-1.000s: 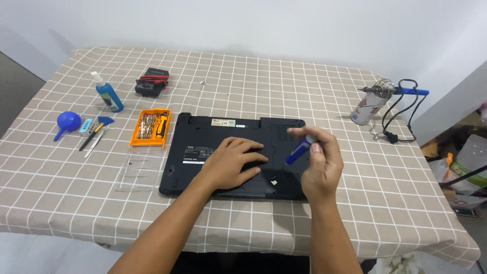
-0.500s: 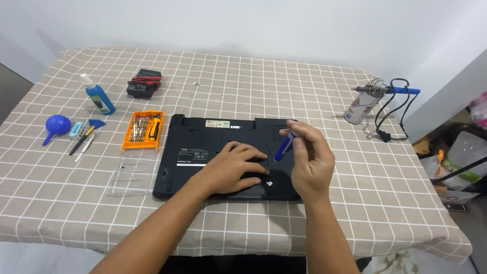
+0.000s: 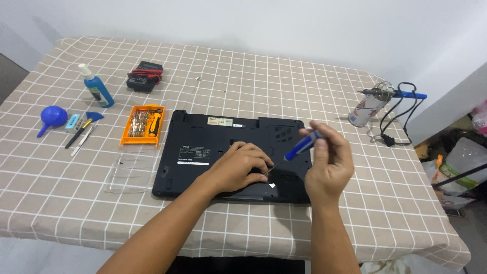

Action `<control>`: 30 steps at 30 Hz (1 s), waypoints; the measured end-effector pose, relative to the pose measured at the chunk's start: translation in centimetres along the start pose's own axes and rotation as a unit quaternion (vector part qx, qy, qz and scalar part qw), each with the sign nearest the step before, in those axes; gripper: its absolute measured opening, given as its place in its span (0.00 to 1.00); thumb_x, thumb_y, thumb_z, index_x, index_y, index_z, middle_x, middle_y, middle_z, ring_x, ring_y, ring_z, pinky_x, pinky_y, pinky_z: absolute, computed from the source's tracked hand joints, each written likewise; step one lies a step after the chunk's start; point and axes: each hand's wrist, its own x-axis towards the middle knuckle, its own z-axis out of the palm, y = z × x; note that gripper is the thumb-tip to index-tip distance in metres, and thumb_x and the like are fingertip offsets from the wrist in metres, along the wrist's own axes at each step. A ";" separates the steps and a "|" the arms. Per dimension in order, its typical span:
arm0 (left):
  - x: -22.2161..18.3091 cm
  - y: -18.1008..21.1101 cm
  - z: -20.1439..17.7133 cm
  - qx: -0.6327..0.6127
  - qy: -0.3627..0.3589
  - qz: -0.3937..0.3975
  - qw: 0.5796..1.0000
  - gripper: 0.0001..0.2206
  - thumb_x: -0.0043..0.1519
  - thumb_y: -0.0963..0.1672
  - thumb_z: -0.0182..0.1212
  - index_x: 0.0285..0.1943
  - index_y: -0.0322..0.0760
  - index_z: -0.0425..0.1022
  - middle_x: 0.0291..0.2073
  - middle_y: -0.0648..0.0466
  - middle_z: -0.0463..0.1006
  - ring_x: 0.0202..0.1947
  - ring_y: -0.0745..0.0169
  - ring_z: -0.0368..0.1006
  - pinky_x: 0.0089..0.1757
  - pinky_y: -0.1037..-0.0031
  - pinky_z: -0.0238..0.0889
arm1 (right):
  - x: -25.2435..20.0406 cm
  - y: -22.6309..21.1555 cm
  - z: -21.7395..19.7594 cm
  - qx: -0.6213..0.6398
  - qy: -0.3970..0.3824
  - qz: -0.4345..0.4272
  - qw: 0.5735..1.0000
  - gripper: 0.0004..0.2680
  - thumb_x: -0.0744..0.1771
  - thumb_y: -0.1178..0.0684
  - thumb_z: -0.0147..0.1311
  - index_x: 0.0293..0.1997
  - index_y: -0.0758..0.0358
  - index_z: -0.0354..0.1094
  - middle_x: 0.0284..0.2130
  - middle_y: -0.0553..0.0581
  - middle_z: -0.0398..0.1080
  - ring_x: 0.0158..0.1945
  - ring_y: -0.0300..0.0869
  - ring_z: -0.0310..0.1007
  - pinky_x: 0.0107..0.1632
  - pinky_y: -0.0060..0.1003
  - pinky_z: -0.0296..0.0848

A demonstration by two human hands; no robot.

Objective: Unscrewing the bottom panel of a laptop using a manual screwdriver on a repair bench.

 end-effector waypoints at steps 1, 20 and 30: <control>-0.1 -0.3 0.0 0.000 0.005 -0.003 1.000 0.05 0.54 0.47 0.66 0.32 0.45 0.79 0.40 0.58 0.80 0.53 0.62 0.67 0.59 0.59 0.47 | -0.1 0.5 0.0 0.006 0.035 0.001 0.999 0.06 0.70 0.60 0.40 0.48 0.70 0.60 0.44 0.69 0.69 0.43 0.52 0.75 0.47 0.41 0.75; -17.7 -12.4 -10.9 0.077 0.250 -0.116 0.958 0.06 0.53 0.43 0.68 0.34 0.41 0.74 0.34 0.55 0.79 0.39 0.58 0.72 0.43 0.66 0.63 | -4.8 9.3 -0.1 0.087 0.197 0.211 0.954 0.05 0.73 0.55 0.45 0.53 0.58 0.62 0.46 0.59 0.69 0.50 0.42 0.75 0.56 0.31 0.84; -20.4 -14.2 -11.7 0.055 0.212 -0.234 0.947 0.07 0.55 0.41 0.64 0.42 0.45 0.82 0.40 0.56 0.79 0.45 0.59 0.70 0.45 0.63 0.63 | -6.3 14.0 -2.2 0.049 0.206 0.223 0.952 0.10 0.72 0.47 0.45 0.59 0.53 0.64 0.47 0.52 0.69 0.48 0.38 0.77 0.57 0.28 0.84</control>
